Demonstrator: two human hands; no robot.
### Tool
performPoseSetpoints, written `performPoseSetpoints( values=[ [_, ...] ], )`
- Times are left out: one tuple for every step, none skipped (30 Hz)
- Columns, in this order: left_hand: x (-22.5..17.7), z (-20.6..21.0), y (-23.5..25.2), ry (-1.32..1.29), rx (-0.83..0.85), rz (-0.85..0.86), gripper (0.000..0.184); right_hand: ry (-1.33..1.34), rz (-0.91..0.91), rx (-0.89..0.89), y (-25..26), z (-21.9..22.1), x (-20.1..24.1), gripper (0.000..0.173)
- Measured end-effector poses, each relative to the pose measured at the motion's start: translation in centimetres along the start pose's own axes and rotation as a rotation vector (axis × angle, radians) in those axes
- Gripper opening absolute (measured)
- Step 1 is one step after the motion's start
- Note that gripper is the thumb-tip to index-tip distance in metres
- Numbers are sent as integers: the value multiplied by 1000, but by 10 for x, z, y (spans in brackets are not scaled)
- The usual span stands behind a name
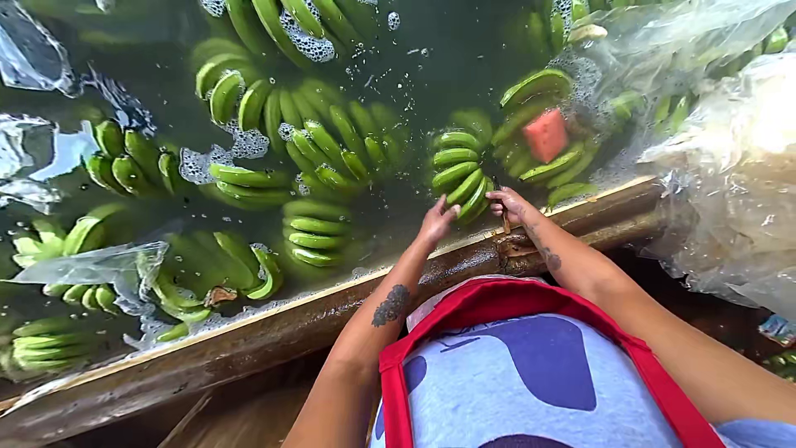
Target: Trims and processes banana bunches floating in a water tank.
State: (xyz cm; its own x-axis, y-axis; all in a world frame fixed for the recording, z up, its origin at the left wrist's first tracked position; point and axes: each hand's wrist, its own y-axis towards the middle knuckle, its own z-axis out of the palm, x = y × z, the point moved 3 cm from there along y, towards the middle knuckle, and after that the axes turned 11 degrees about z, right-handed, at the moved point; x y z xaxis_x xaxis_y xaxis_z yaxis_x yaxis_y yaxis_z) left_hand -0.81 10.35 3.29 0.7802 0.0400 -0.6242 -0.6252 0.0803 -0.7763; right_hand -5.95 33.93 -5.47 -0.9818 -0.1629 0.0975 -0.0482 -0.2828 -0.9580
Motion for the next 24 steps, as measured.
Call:
performPoseSetpoints(
  values=[
    [6,11,-2,15,41,-4,71,2,-15,-1,-4,-1,1,23],
    [13,17,-3,48,75,-4,77,-23,-44,-4,-9,0,4,28],
    [17,18,-4,71,92,-4,79,-77,-93,-8,-15,2,11,35],
    [17,14,-5,73,82,-8,77,-146,-160,-29,-22,9,21,43],
    [15,6,-7,67,29,-5,69,-222,-241,-67,-32,19,35,51],
    [10,-5,-8,55,-58,15,62,-317,-321,-115,-48,36,53,52],
    [4,-19,-9,41,-162,58,58,-423,-390,-144,-62,54,67,51],
    [-4,-33,-10,8,-263,117,59,-520,-457,-152,-72,71,74,51],
    [-15,-47,-10,-40,-342,175,62,-598,-510,-142,-79,87,73,52],
    [-27,-59,-8,-92,-390,217,65,-653,-542,-104,-85,103,68,54],
    [-37,-69,-2,-129,-398,228,69,-697,-550,-46,-87,114,58,56],
    [-45,-77,6,-138,-385,216,73,-742,-530,21,-87,123,48,54],
    [-49,-83,17,-127,-382,193,77,-786,-483,85,-89,129,40,50],
    [-48,-87,28,-107,-404,167,78,-835,-430,128,-90,134,35,48],
    [-44,-91,38,-102,-441,141,79,-866,-382,128,-91,136,33,49],
    [-40,-93,44,-106,-482,135,76,-883,-342,83,-90,136,35,49],
    [-38,-94,48,-111,-508,166,71,-889,-315,24,-88,136,42,48],
    [-37,-93,50,-114,-514,227,66,-869,-320,-25,-88,135,51,44],
    [-39,-91,50,-116,-509,298,61,-823,-347,-41,-89,136,61,35],
    [-41,-88,49,-127,-497,357,57,-754,-369,-14,-93,139,69,26],
    [-43,-84,47,-136,-485,393,55,-693,-367,40,-99,144,77,22],
    [-45,-81,44,-137,-472,416,54,-658,-357,96,-103,150,83,24],
    [-47,-78,42,-134,-463,439,53,-651,-344,151,-105,157,87,26],
    [-47,-78,40,-133,-455,460,51,-660,-322,200,-103,164,92,28]
  ],
)
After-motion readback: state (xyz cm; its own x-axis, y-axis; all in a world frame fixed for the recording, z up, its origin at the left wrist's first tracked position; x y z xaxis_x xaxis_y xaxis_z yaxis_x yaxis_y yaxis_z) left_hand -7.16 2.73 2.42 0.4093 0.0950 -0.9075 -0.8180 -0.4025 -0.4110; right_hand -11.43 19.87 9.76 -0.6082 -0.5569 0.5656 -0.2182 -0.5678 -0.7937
